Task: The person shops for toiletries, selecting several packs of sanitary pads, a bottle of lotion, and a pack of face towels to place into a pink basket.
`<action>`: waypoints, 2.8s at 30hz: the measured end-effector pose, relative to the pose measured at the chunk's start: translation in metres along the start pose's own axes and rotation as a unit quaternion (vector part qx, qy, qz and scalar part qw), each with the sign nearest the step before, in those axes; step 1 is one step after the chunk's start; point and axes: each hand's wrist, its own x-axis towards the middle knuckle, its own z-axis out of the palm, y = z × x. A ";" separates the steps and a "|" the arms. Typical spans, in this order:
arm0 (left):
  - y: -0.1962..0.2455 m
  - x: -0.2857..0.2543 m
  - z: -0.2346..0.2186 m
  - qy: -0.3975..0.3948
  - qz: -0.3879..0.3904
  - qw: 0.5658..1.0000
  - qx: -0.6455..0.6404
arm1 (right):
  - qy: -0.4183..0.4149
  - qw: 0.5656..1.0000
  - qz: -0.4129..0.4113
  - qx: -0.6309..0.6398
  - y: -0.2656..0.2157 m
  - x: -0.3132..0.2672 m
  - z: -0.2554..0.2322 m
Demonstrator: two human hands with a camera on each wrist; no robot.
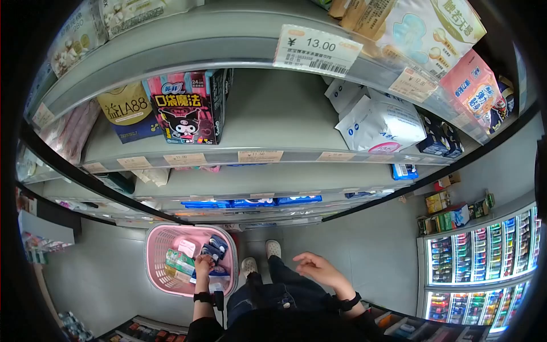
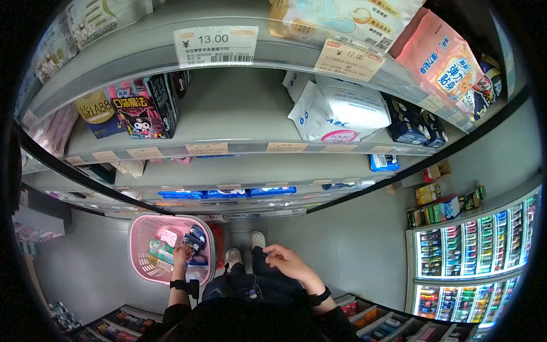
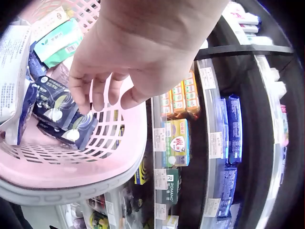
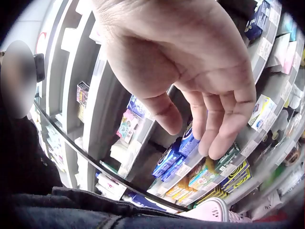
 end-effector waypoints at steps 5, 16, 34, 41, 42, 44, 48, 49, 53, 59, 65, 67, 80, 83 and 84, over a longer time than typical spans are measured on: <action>0.002 0.004 -0.008 -0.027 0.039 0.999 -0.021 | -0.005 1.000 -0.008 -0.007 0.006 -0.003 0.007; -0.021 0.049 -0.038 0.016 0.044 0.998 0.052 | 0.030 0.999 0.011 0.015 0.025 -0.026 0.024; -0.016 0.090 0.019 -0.044 0.202 0.819 0.535 | 0.110 0.987 0.085 0.081 0.059 -0.064 0.052; -0.026 0.123 0.037 -0.053 0.138 0.843 0.518 | 0.151 0.981 0.085 0.086 0.078 -0.073 0.054; -0.022 0.120 0.037 -0.058 0.140 0.840 0.520 | 0.156 0.980 0.086 0.089 0.075 -0.073 0.056; -0.014 0.111 0.038 -0.080 0.138 0.851 0.500 | 0.157 0.978 0.112 0.083 0.067 -0.075 0.058; -0.020 0.109 0.036 -0.047 0.190 0.845 0.498 | 0.157 0.979 0.113 0.071 0.068 -0.073 0.057; -0.025 0.121 0.030 -0.047 0.189 0.845 0.498 | 0.153 0.980 0.106 0.069 0.069 -0.072 0.056; -0.008 0.136 0.012 -0.158 0.014 0.891 0.425 | 0.139 0.984 0.093 0.067 0.069 -0.066 0.056; -0.079 0.204 -0.017 -0.135 -0.092 0.865 0.474 | 0.134 0.985 0.089 0.064 0.064 -0.060 0.053; -0.112 0.233 0.004 -0.238 0.164 0.681 0.673 | 0.142 0.984 0.096 0.053 0.063 -0.062 0.053; -0.049 0.172 0.004 -0.315 0.010 0.759 0.570 | 0.147 0.984 0.089 0.056 0.069 -0.065 0.051; -0.030 0.138 -0.004 -0.039 -0.206 0.941 0.265 | 0.110 0.991 0.048 0.055 0.058 -0.052 0.039; -0.021 0.115 -0.035 -0.076 -0.116 0.981 0.138 | 0.076 0.996 0.022 0.048 0.053 -0.034 0.032; -0.006 0.094 -0.043 -0.105 -0.100 0.984 0.104 | 0.065 0.997 0.018 0.040 0.050 -0.028 0.030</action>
